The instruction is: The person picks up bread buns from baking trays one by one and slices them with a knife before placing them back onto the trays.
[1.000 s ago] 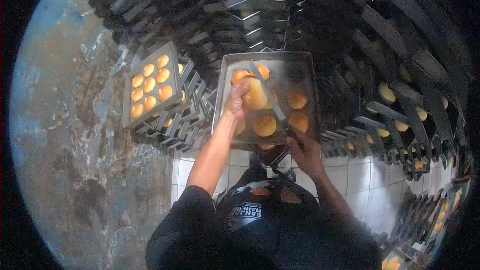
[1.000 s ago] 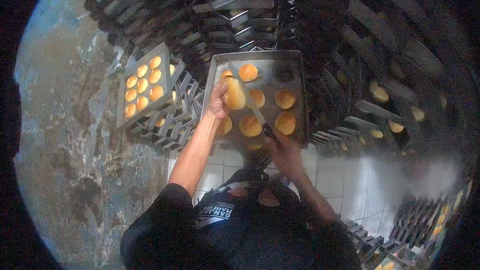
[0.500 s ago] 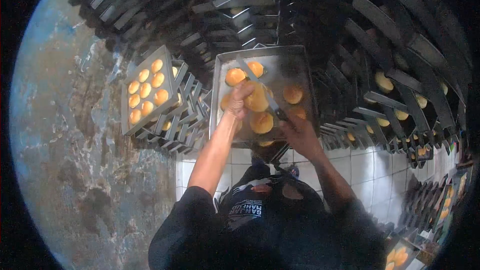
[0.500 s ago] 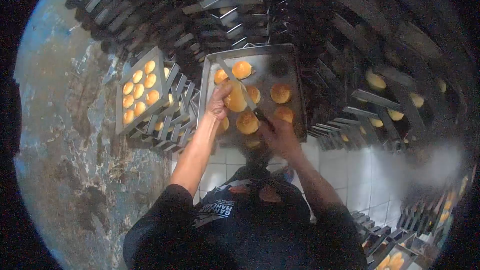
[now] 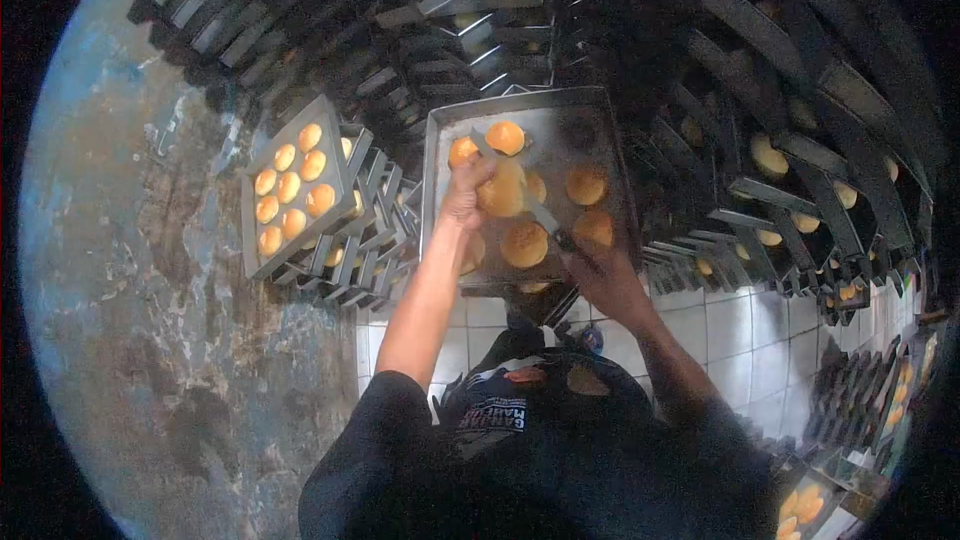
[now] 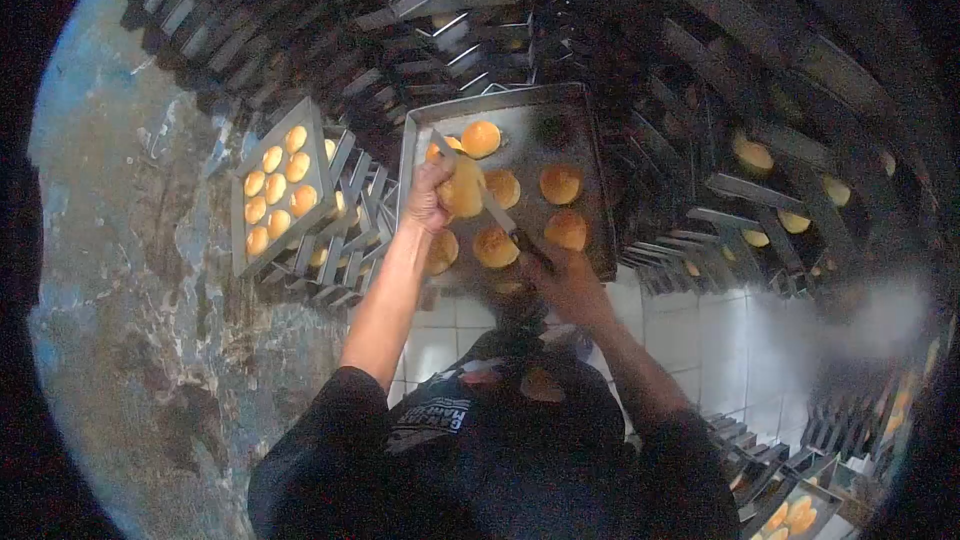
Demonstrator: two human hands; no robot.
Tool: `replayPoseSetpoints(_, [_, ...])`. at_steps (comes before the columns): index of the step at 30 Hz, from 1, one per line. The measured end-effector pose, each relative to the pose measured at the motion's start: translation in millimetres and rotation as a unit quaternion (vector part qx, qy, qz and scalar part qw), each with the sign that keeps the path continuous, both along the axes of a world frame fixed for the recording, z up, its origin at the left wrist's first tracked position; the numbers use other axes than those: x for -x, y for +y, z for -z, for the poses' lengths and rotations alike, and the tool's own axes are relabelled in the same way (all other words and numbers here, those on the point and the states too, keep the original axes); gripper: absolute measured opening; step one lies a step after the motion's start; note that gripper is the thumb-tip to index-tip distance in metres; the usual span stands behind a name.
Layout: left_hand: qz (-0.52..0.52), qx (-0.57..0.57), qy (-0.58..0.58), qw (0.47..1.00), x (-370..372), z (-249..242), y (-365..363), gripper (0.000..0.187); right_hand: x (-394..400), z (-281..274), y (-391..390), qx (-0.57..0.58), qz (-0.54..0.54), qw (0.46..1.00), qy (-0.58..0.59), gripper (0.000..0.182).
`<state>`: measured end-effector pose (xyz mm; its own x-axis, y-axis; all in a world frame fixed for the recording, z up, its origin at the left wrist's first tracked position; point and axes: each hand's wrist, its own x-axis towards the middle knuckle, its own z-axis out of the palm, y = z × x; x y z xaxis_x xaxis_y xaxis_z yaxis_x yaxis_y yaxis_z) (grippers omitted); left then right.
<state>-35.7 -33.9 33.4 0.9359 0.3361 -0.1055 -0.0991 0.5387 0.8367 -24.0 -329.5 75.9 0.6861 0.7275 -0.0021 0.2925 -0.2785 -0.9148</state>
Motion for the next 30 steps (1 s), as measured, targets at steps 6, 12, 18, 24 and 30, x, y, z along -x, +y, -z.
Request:
replayPoseSetpoints(6, [-0.001, 0.024, -0.018, 1.0, 8.3, -0.9, -15.4, 0.039, 14.0, 20.0, -2.0, -0.032, -0.003, 0.998, 0.061, 0.037])
replayPoseSetpoints(12, [-0.074, 0.015, 0.008, 0.997, -2.7, -2.2, -19.6, 0.039, 1.3, 19.1, 14.4, -0.008, 0.004, 0.999, 0.039, 0.04])
replayPoseSetpoints(18, [-0.079, 0.089, 0.008, 0.993, -7.6, 25.3, -24.5, 0.034, 20.2, 41.9, 12.9, -0.067, 0.026, 0.997, 0.019, 0.039])
replayPoseSetpoints(24, [-0.101, 0.155, 0.033, 0.982, -17.9, 5.5, -35.3, 0.034, 7.5, 38.3, 24.9, -0.027, 0.029, 0.995, 0.087, 0.038])
replayPoseSetpoints(30, [-0.105, 0.198, 0.046, 0.973, -31.7, 30.9, -46.5, 0.05, 4.2, 95.1, 45.4, -0.044, 0.093, 0.994, 0.03, 0.036])
